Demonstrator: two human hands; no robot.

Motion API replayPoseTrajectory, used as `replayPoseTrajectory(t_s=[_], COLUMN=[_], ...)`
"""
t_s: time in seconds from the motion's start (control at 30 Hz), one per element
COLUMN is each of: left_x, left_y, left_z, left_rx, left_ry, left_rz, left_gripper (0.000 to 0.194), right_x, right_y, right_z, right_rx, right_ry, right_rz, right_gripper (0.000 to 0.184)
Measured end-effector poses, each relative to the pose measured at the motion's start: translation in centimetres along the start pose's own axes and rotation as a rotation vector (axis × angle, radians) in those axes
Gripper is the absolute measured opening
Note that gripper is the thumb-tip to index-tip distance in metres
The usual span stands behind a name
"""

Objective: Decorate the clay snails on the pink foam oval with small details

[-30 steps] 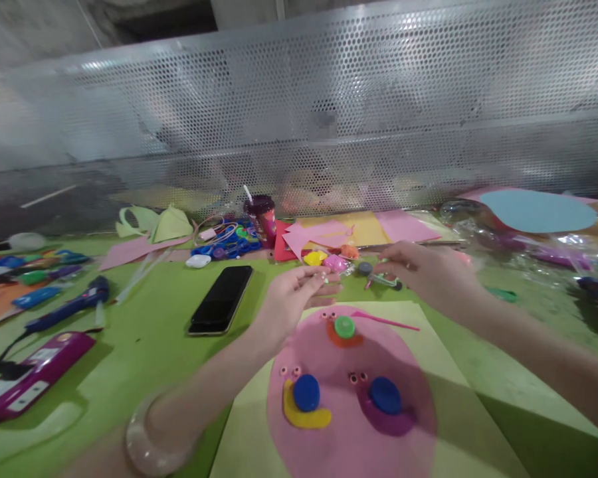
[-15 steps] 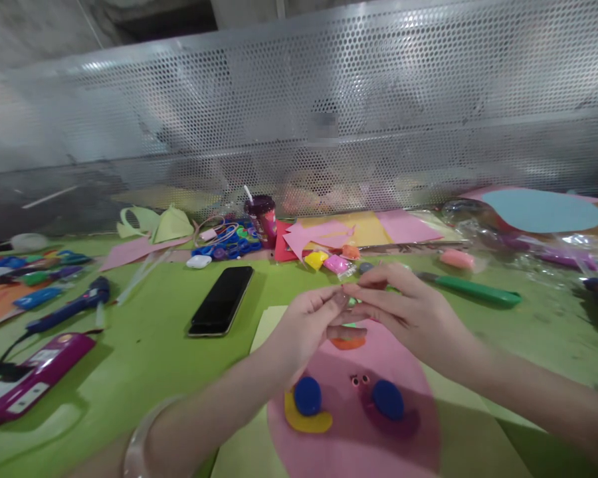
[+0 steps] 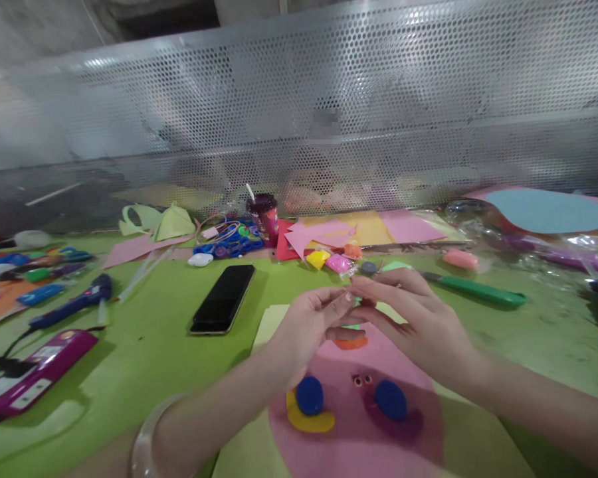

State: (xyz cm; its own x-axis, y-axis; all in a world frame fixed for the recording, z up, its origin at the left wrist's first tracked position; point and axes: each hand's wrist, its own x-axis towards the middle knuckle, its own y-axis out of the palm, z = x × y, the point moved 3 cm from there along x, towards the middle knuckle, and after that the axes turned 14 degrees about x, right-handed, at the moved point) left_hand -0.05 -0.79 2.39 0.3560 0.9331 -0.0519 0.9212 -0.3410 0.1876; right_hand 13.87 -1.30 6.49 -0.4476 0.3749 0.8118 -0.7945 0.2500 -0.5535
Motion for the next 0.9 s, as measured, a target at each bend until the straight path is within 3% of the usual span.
replayPoseTrajectory(t_s=[0.23, 0.47, 0.57, 0.67, 0.77, 0.9], left_x=[0.0, 0.2, 0.4, 0.6, 0.5, 0.2], left_y=[-0.2, -0.5, -0.5, -0.4, -0.2, 0.3], left_z=[0.0, -0.4, -0.4, -0.3, -0.2, 0.0], left_rx=[-0.031, 0.153, 0.155, 0.145, 0.171, 0.229], left_ry=[-0.012, 0.03, 0.0, -0.024, -0.023, -0.041], left_rz=[-0.047, -0.088, -0.09, -0.071, -0.048, -0.041], left_gripper=[0.027, 0.025, 0.023, 0.023, 0.023, 0.019], right_x=[-0.1, -0.1, 0.2, 0.5, 0.6, 0.5], right_y=[0.0, 0.1, -0.1, -0.5, -0.8, -0.7], right_z=[0.0, -0.7, -2.3, -3.7, -3.8, -2.4], right_rx=[0.038, 0.039, 0.059, 0.067, 0.066, 0.017], right_ry=[-0.021, -0.03, 0.055, 0.243, 0.374, 0.332], right_rz=[0.003, 0.015, 0.001, -0.018, -0.042, -0.017], right_gripper=[0.007, 0.015, 0.014, 0.009, 0.005, 0.005])
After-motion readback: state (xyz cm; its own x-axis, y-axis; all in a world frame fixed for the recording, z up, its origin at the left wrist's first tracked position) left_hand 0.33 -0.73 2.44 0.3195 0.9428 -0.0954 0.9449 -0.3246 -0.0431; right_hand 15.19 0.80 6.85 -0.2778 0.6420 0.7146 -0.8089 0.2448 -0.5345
